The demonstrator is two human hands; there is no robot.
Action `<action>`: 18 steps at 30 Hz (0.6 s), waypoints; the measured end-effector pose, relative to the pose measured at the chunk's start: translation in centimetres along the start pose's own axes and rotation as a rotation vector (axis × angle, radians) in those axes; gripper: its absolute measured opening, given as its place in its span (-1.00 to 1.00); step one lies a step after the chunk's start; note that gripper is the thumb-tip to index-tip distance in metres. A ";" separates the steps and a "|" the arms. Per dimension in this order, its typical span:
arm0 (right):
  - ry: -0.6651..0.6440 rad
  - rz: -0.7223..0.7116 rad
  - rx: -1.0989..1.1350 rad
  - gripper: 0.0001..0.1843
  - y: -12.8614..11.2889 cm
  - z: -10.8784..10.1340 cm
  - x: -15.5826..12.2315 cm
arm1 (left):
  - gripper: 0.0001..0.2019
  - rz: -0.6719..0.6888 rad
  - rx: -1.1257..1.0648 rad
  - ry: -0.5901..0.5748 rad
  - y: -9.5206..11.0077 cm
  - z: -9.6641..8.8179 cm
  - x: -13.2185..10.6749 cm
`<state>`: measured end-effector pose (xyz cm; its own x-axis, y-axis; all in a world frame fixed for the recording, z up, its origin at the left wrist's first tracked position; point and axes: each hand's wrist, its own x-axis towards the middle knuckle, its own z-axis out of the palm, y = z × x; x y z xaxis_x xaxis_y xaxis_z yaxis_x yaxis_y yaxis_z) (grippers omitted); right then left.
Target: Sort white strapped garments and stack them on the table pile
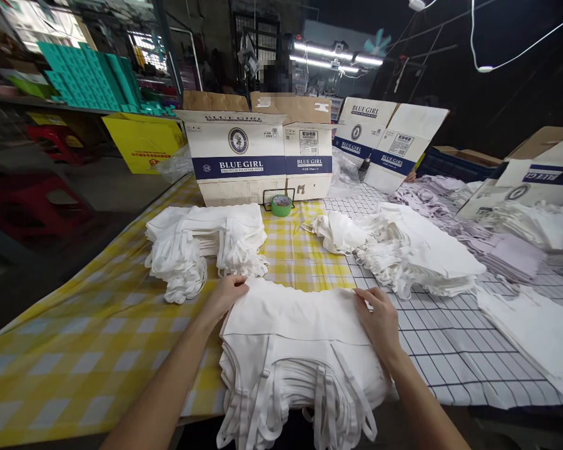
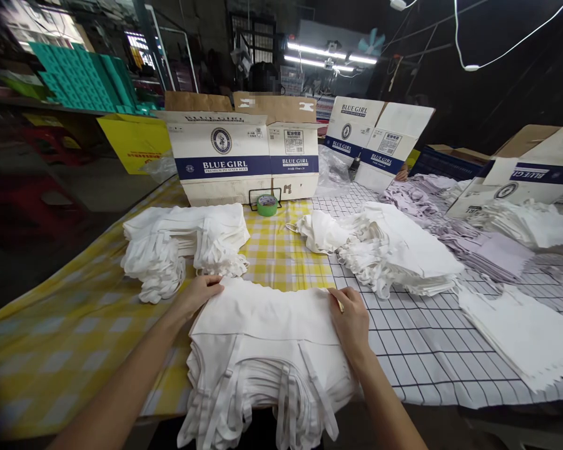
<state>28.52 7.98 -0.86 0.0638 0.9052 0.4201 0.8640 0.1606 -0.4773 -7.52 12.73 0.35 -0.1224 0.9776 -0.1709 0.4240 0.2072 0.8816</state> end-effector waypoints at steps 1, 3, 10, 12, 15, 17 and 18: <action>0.005 0.001 0.005 -0.62 0.0 0.0 0.0 | -0.76 -0.001 0.000 -0.008 0.0 0.0 0.1; 0.010 0.010 0.013 -0.63 0.0 0.0 -0.1 | -0.78 -0.002 0.001 0.000 0.0 -0.1 0.1; 0.006 0.026 0.059 -0.66 -0.2 -0.2 -0.2 | -0.72 -0.001 -0.032 0.046 0.2 0.2 -0.2; 0.032 0.057 0.120 -0.68 -0.6 -0.4 -0.2 | -0.65 0.002 -0.054 0.059 0.3 0.3 -0.4; 0.056 0.180 0.269 -0.71 -1.4 -1.0 -0.2 | -0.60 0.018 -0.094 0.064 0.5 0.5 -0.6; -0.001 0.266 0.404 -0.71 -1.8 -1.5 0.2 | -0.60 0.035 -0.122 0.051 1.0 0.4 -0.8; -0.044 0.294 0.479 -0.70 -2.0 -1.8 0.5 | -0.61 0.045 -0.136 0.044 1.4 0.3 -0.8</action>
<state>27.75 7.39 1.68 0.2383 0.9526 0.1890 0.4892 0.0504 -0.8707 -6.58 12.21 1.59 -0.1465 0.9828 -0.1129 0.3048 0.1534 0.9400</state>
